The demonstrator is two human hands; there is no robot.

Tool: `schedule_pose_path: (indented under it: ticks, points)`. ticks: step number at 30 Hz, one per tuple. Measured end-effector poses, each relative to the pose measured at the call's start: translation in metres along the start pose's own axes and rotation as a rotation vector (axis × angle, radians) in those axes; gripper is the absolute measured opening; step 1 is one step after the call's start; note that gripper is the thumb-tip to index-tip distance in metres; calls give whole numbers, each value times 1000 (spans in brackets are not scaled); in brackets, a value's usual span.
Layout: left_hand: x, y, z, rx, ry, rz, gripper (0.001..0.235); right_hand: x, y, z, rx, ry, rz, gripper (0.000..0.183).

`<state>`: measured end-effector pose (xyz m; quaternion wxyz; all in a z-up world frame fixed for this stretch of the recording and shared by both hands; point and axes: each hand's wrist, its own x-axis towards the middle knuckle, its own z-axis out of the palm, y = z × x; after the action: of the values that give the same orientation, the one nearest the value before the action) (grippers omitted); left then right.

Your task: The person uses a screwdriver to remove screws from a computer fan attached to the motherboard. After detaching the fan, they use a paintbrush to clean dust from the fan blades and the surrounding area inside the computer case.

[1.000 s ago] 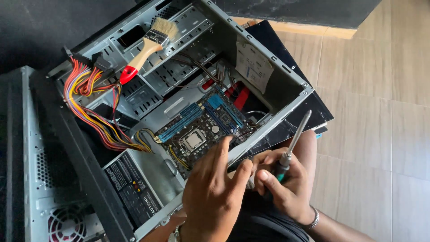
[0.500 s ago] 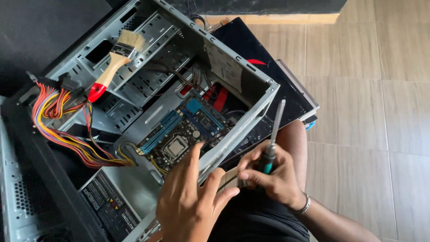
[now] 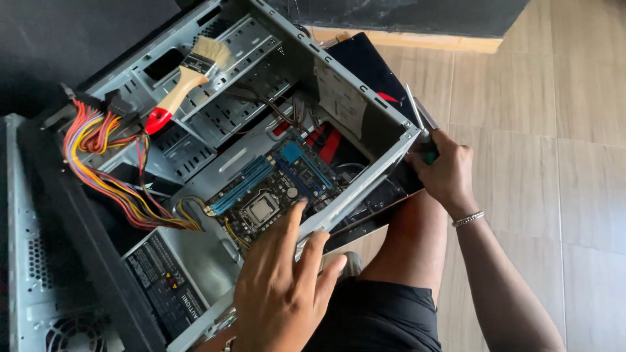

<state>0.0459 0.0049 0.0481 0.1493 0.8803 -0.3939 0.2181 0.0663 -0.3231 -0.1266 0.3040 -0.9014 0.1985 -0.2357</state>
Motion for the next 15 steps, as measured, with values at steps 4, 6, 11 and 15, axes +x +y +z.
schedule_pose_path:
  ticks: [4,6,11,15]
  points:
    - [1,-8,-18,-290,-100,42,33,4,-5,5,-55,-27,-21,27]
    - [0,-12,-37,-457,-135,76,37,1,-2,6,-46,-16,-52,25]
    - [-10,-20,-78,-260,-8,-23,31,-2,5,6,-17,8,1,37]
    - [-11,-65,-94,-273,-149,161,46,-6,1,1,15,-8,15,34]
